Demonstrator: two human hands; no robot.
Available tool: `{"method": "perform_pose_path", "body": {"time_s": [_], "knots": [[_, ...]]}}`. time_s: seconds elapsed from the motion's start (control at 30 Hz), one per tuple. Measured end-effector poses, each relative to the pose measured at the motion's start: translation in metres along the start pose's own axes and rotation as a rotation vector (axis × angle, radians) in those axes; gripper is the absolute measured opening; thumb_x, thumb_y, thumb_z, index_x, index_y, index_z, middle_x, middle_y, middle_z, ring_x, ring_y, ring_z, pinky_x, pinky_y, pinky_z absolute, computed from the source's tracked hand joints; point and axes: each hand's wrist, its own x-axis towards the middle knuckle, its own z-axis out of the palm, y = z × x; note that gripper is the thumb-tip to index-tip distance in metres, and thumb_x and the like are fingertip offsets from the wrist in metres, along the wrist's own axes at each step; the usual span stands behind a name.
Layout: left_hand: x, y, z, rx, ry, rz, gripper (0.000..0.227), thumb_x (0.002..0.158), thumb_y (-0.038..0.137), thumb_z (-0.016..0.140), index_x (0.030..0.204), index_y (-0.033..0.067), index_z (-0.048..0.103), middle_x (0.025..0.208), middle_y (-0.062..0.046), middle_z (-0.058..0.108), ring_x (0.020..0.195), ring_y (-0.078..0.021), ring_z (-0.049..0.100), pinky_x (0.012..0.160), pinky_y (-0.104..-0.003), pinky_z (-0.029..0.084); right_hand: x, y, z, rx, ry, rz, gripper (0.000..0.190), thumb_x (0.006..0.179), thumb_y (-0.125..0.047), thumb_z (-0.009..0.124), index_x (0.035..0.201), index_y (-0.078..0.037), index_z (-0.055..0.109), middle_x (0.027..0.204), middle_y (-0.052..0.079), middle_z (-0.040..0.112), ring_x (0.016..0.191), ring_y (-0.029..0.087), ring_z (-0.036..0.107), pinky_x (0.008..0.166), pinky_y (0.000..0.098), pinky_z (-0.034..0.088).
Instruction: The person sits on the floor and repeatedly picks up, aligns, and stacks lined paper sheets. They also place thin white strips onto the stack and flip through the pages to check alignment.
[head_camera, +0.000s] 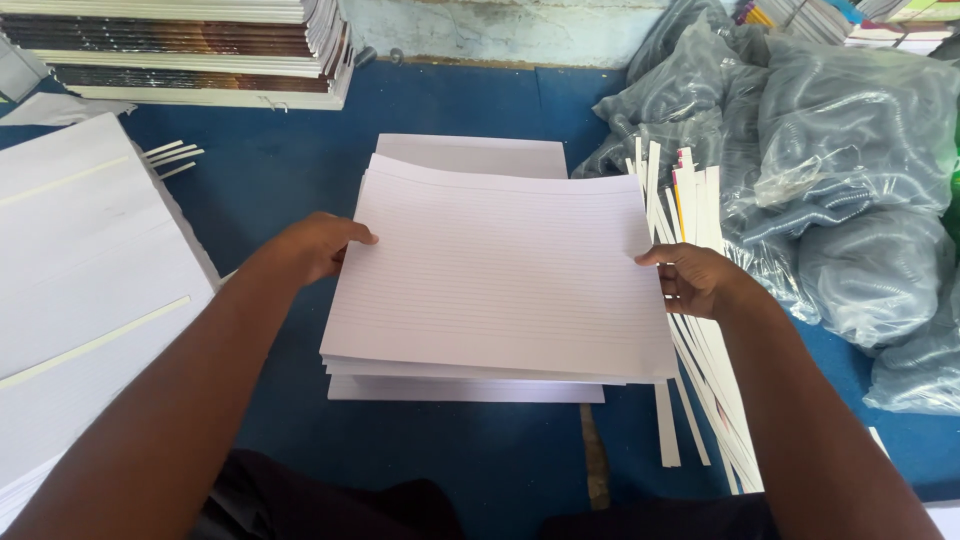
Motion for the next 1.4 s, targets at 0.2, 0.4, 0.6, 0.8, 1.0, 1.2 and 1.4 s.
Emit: {"method": "perform_pose_path", "body": {"time_s": [0.2, 0.4, 0.6, 0.8, 1.0, 1.2, 1.4], "knots": [[-0.022, 0.011, 0.002, 0.111, 0.109, 0.019, 0.038, 0.086, 0.008, 0.074, 0.117, -0.0121, 0.065, 0.107, -0.026, 0.073, 0.098, -0.0316, 0.074, 0.091, -0.036, 0.058, 0.012, 0.006, -0.009, -0.009, -0.013, -0.056, 0.046, 0.078, -0.011, 0.079, 0.118, 0.009, 0.065, 0.108, 0.02, 0.075, 0.099, 0.027, 0.074, 0.093, 0.0378, 0.058], [-0.03, 0.024, 0.002, 0.079, 0.135, 0.052, 0.037, 0.084, 0.007, 0.078, 0.114, -0.0111, 0.066, 0.104, -0.024, 0.075, 0.094, -0.0298, 0.075, 0.084, -0.034, 0.058, 0.005, 0.001, -0.019, 0.064, -0.051, -0.116, 0.035, 0.081, -0.014, 0.078, 0.11, 0.003, 0.069, 0.099, 0.014, 0.076, 0.092, 0.021, 0.072, 0.09, 0.0347, 0.057], [-0.03, 0.059, 0.023, 0.127, 0.076, 0.134, 0.035, 0.08, 0.006, 0.081, 0.109, -0.01, 0.07, 0.101, -0.022, 0.075, 0.089, -0.0288, 0.074, 0.079, -0.036, 0.059, -0.029, -0.008, -0.043, 0.053, 0.037, -0.133, 0.036, 0.084, -0.013, 0.076, 0.114, 0.005, 0.068, 0.104, 0.014, 0.075, 0.095, 0.021, 0.072, 0.094, 0.0348, 0.056], [-0.041, 0.094, 0.079, 0.147, -0.007, 0.21, 0.034, 0.079, 0.004, 0.082, 0.108, -0.0084, 0.071, 0.104, -0.02, 0.076, 0.091, -0.0268, 0.074, 0.08, -0.035, 0.06, -0.073, 0.01, -0.107, 0.1, 0.108, -0.181, 0.04, 0.087, -0.014, 0.073, 0.118, 0.011, 0.065, 0.108, 0.017, 0.075, 0.1, 0.023, 0.072, 0.097, 0.0363, 0.055], [-0.059, 0.125, 0.165, 0.21, -0.135, 0.322, 0.033, 0.078, 0.004, 0.082, 0.105, -0.0099, 0.071, 0.106, -0.024, 0.075, 0.091, -0.0294, 0.076, 0.08, -0.033, 0.065, -0.123, 0.049, -0.187, 0.168, 0.258, -0.215, 0.041, 0.088, -0.013, 0.072, 0.12, 0.01, 0.063, 0.11, 0.016, 0.073, 0.103, 0.024, 0.07, 0.1, 0.0389, 0.052], [-0.075, 0.149, 0.268, 0.272, -0.261, 0.397, 0.032, 0.077, 0.005, 0.083, 0.104, -0.0071, 0.07, 0.102, -0.022, 0.076, 0.086, -0.0286, 0.078, 0.072, -0.033, 0.064, -0.181, 0.108, -0.26, 0.246, 0.474, -0.17, 0.049, 0.088, -0.01, 0.07, 0.126, 0.017, 0.054, 0.122, 0.024, 0.067, 0.113, 0.028, 0.068, 0.107, 0.0395, 0.05], [-0.086, 0.143, 0.379, 0.193, -0.452, 0.499, 0.03, 0.072, -0.001, 0.084, 0.096, -0.0116, 0.069, 0.089, -0.021, 0.074, 0.076, -0.0294, 0.075, 0.059, -0.039, 0.056, -0.238, 0.192, -0.324, 0.319, 0.664, -0.118, 0.057, 0.09, -0.014, 0.069, 0.132, 0.021, 0.051, 0.123, 0.028, 0.066, 0.115, 0.034, 0.067, 0.108, 0.0446, 0.049]]}}
